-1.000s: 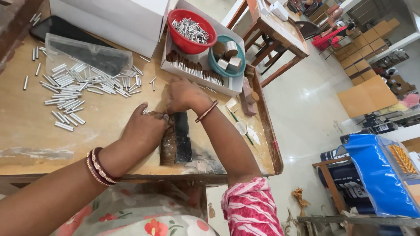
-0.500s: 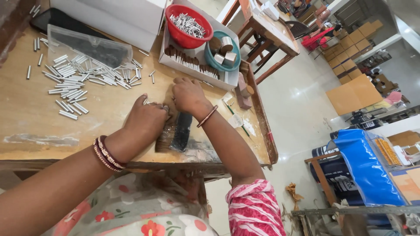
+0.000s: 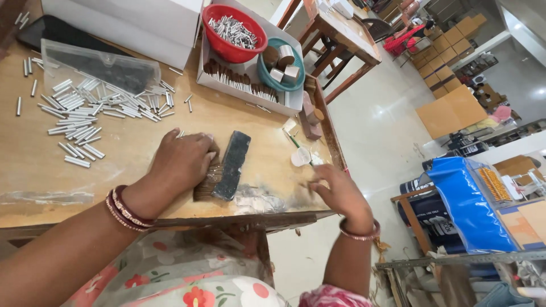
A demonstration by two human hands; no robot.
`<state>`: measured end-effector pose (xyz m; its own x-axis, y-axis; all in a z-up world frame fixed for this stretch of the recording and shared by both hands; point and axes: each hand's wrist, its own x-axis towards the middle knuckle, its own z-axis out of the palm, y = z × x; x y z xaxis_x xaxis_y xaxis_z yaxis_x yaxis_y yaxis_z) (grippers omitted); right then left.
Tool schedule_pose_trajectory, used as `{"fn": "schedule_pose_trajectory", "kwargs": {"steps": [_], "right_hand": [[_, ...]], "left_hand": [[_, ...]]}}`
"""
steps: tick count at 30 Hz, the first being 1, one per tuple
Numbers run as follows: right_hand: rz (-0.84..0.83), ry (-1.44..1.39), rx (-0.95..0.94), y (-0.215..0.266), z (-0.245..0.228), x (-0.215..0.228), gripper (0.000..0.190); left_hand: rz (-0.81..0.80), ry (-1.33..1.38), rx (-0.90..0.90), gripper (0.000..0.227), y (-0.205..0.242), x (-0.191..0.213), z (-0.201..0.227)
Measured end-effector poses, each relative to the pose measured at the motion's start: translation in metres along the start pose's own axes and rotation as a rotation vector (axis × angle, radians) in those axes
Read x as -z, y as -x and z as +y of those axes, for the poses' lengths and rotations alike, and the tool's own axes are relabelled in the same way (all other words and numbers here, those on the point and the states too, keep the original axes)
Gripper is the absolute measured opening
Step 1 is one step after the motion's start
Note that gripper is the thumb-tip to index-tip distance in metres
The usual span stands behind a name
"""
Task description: The person picks up small metal tubes and wooden sticks, inserts the sticks into the tubes, and places the assembled items into a red bowl. The person also moves a white box and gathers items from the table.
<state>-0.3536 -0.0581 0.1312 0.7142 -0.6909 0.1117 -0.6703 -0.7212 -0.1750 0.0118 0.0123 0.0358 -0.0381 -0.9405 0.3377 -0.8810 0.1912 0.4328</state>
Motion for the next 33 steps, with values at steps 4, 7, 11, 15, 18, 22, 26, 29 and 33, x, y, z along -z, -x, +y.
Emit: {"fn": "schedule_pose_trajectory", "kwargs": {"steps": [4, 7, 11, 15, 18, 22, 26, 29, 33], "right_hand": [[0.222, 0.278, -0.307, 0.031, -0.011, -0.013, 0.039], [0.262, -0.037, -0.213, 0.001, -0.034, -0.054, 0.043], [0.158, -0.408, -0.040, -0.064, -0.079, -0.105, 0.053], [0.206, -0.360, 0.112, -0.089, -0.076, -0.130, 0.055], [0.190, -0.320, 0.185, -0.094, -0.082, -0.123, 0.056], [0.228, -0.268, 0.180, -0.085, -0.100, -0.118, 0.050], [0.252, -0.283, 0.165, -0.077, -0.107, -0.123, 0.046], [0.303, -0.291, 0.221, -0.065, -0.111, -0.107, 0.045], [0.385, -0.380, 0.187, -0.007, -0.082, -0.084, 0.039]], "left_hand": [[0.329, 0.206, -0.091, 0.035, 0.003, -0.011, -0.009], [0.094, 0.324, -0.079, 0.064, 0.003, 0.009, -0.011], [0.036, 0.091, -0.448, 0.142, 0.003, -0.038, -0.062], [-0.100, 0.110, -0.397, 0.149, 0.003, -0.017, -0.046], [-0.403, 0.009, -0.107, 0.124, 0.000, 0.035, -0.002], [-0.394, -0.045, -0.086, 0.103, 0.005, 0.032, 0.007], [-0.279, -0.046, -0.087, 0.102, 0.020, 0.011, 0.003], [0.118, -0.066, -0.222, 0.133, 0.039, -0.027, -0.014], [0.243, 0.215, -0.139, 0.122, 0.064, 0.027, 0.018]]}}
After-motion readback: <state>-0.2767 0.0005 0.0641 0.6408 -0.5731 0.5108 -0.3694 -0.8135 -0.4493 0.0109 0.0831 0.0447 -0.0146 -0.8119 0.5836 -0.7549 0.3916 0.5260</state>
